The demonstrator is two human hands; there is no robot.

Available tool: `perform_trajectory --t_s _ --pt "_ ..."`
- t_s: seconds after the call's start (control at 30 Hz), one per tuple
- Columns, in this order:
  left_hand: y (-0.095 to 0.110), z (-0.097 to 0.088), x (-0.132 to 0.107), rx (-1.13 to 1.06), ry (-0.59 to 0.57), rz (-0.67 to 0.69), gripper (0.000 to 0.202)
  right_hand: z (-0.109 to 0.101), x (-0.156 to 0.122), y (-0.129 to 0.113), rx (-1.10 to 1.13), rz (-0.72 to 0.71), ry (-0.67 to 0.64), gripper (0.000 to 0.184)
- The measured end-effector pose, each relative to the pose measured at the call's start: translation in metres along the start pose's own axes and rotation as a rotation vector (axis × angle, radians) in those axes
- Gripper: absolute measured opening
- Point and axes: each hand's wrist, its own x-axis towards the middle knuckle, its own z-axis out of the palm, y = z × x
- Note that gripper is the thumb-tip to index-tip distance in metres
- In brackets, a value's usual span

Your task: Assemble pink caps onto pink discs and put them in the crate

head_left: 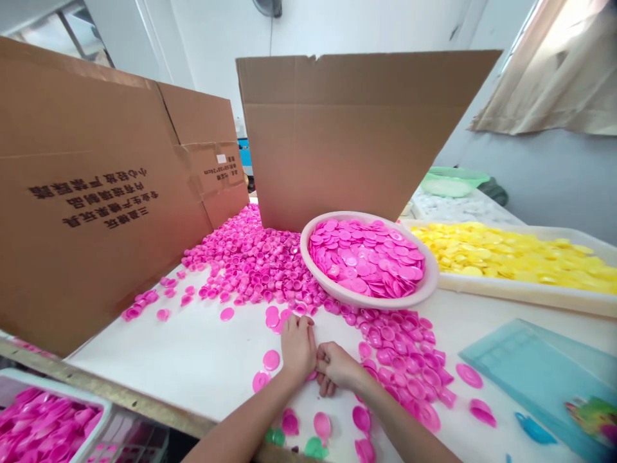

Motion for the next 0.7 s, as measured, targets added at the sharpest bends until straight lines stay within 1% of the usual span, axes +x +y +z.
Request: perform_trajectory --t_s 0.17,0.27,0.33,0.4,0.43,0.5,0.57,0.63,0.7 --pt "-0.003 0.002 0.003 0.047 -0.05 -0.103 0.022 -0.002 0.003 -0.001 0.023 0.048 -0.049 0.011" --pt "-0.004 0.002 0.004 0.015 -0.1 -0.139 0.02 0.0 0.003 0.004 0.07 -0.003 -0.046 0.01" --pt "-0.006 0.0 0.005 -0.069 -0.112 -0.149 0.024 0.002 0.001 0.007 0.068 -0.066 -0.024 0.009" --pt "-0.008 -0.005 0.002 -0.225 -0.069 -0.184 0.033 0.003 -0.004 0.005 0.044 -0.181 0.045 0.01" --pt "-0.009 -0.008 0.0 -0.316 -0.029 -0.214 0.038 0.004 -0.008 0.003 0.024 -0.269 0.1 0.011" --pt "-0.011 -0.017 -0.008 -0.477 0.049 -0.245 0.045 0.007 -0.018 -0.006 -0.038 -0.489 0.222 0.011" --pt "-0.009 -0.029 -0.017 -0.561 0.084 -0.213 0.049 0.011 -0.03 -0.016 -0.113 -0.691 0.318 0.01" --pt "-0.004 -0.04 -0.025 -0.569 0.112 -0.166 0.051 0.017 -0.042 -0.026 -0.133 -0.809 0.338 0.008" --pt "0.003 -0.049 -0.031 -0.531 0.172 -0.152 0.051 0.024 -0.053 -0.032 -0.076 -0.856 0.28 0.01"
